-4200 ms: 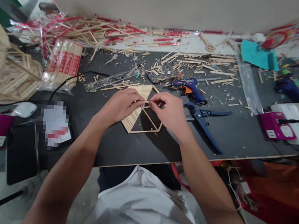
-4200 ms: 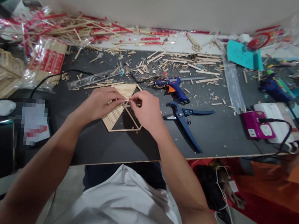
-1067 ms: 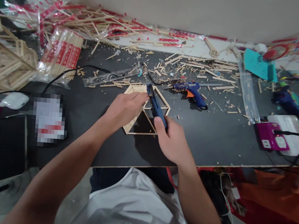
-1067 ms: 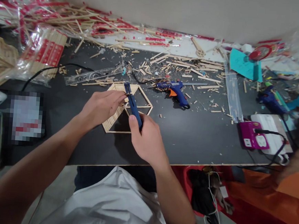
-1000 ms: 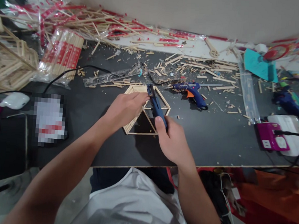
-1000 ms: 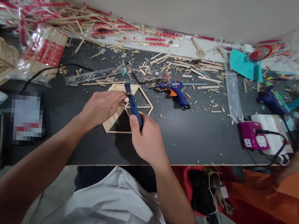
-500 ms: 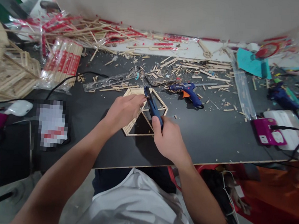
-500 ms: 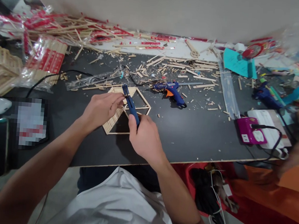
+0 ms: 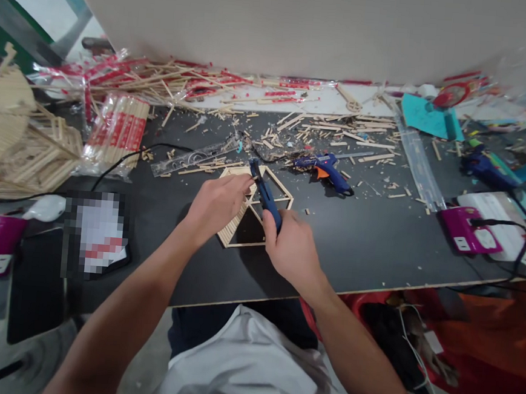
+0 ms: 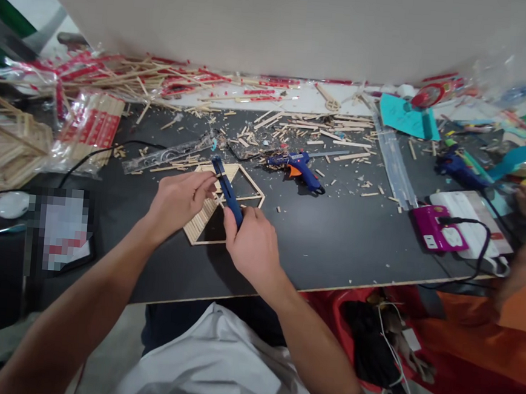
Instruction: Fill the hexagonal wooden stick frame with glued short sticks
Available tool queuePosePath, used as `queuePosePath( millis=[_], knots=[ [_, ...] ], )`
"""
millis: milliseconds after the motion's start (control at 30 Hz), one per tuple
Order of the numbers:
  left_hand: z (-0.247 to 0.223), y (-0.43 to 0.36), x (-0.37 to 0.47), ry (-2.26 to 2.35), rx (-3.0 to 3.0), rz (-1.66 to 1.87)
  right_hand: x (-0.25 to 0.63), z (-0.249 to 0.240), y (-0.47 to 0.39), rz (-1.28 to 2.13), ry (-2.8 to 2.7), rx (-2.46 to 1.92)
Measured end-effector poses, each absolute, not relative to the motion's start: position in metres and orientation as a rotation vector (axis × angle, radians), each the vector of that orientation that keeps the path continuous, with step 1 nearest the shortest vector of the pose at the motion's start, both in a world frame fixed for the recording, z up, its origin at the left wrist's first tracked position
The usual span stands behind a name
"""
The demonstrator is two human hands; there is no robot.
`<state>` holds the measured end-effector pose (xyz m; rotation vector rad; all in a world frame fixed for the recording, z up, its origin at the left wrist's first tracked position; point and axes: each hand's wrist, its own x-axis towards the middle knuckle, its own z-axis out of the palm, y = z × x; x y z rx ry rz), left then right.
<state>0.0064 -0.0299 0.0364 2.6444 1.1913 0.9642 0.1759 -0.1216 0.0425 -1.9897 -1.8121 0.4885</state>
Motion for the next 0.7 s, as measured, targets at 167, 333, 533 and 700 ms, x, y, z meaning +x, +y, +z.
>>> queuePosePath(
  millis=[167, 333, 533, 700],
  knots=[
    [0.038, -0.03, 0.005, 1.15, 2.509, 1.051, 0.174, 0.046, -0.12, 0.441, -1.793, -2.032],
    [0.043, -0.025, -0.001, 1.18, 2.403, 1.05, 0.18, 0.049, -0.122, 0.446, -1.788, -2.042],
    [0.039, -0.017, -0.006, 1.212, 2.49, 1.058, 0.21, 0.046, -0.133, 0.328, -1.747, -2.096],
    [0.029, -0.01, -0.006, 1.271, 2.407, 1.113, 0.252, 0.028, -0.145, -0.062, -1.738, -2.115]
  ],
)
